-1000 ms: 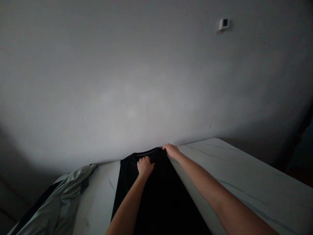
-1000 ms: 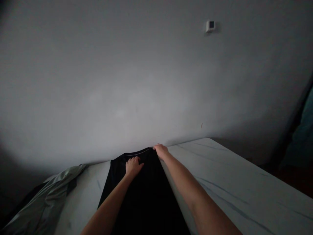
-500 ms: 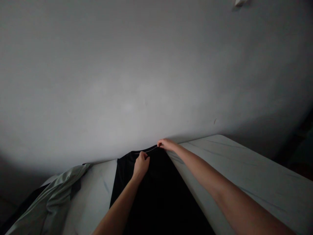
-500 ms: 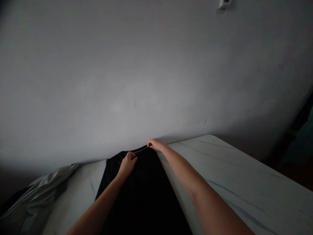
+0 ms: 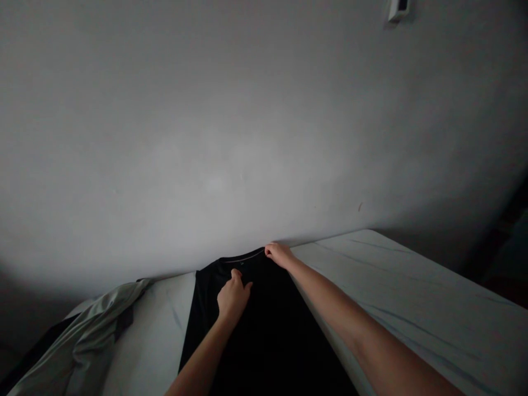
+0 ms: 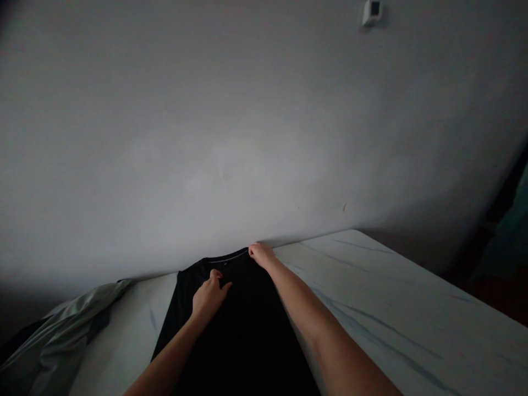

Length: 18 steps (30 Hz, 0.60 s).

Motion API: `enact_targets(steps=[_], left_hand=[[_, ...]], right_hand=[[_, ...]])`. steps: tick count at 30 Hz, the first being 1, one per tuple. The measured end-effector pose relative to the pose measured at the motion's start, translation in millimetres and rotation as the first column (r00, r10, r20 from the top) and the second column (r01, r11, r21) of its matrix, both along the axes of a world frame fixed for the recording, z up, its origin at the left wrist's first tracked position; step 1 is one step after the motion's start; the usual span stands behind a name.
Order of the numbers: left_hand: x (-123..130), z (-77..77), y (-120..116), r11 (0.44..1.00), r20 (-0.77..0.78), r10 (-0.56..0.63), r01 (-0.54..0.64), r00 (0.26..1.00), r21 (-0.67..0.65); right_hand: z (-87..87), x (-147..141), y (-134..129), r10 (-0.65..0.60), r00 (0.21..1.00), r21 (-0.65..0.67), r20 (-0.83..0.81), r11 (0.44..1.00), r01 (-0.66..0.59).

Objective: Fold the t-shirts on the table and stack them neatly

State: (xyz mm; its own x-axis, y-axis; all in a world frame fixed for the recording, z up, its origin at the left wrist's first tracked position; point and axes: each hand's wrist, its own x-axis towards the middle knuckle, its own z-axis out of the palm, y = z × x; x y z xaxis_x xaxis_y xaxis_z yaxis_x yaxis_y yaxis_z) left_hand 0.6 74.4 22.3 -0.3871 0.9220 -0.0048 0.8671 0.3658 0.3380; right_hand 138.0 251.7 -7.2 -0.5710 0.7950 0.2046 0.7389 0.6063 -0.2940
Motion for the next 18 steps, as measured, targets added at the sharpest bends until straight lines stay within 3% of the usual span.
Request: enact_targets(steps=[3,6,13,15,18], left_hand=[[-3.8,1.7,-16.2,0.995,0.003,-0.080,0.080,0.997,-0.055],[-7.8,0.5,-27.6,0.991,0.044,-0.127,0.129,0.991,-0.023],[-24.4,2.9,-43.7,0.996,-0.129,-0.089,0.092,0.988,0.018],[-35.6,6.7,-72.3,0.990,-0.128,-0.109,0.120,0.986,0.078],[-56.8,2.9,-150.0,0.955,-0.049,-0.202,0.208,0.978,0.213]], right_hand=[[-5.2,1.3,-1.4,-0.034,0.999,0.011,-0.010,0.999,0.034],[-11.3,0.5,-3.3,-0.061,0.998,0.022,-0.032,0.998,0.062],[-14.0,3.5,-23.2,-0.120,0.984,0.058,-0.134,0.990,0.129],[-15.2,19.1,-38.8,-0.130,0.978,0.057,-0.166,0.988,0.141],[-23.8,64.7,-80.5,-0.055,0.963,0.006,-0.264,0.998,0.059]])
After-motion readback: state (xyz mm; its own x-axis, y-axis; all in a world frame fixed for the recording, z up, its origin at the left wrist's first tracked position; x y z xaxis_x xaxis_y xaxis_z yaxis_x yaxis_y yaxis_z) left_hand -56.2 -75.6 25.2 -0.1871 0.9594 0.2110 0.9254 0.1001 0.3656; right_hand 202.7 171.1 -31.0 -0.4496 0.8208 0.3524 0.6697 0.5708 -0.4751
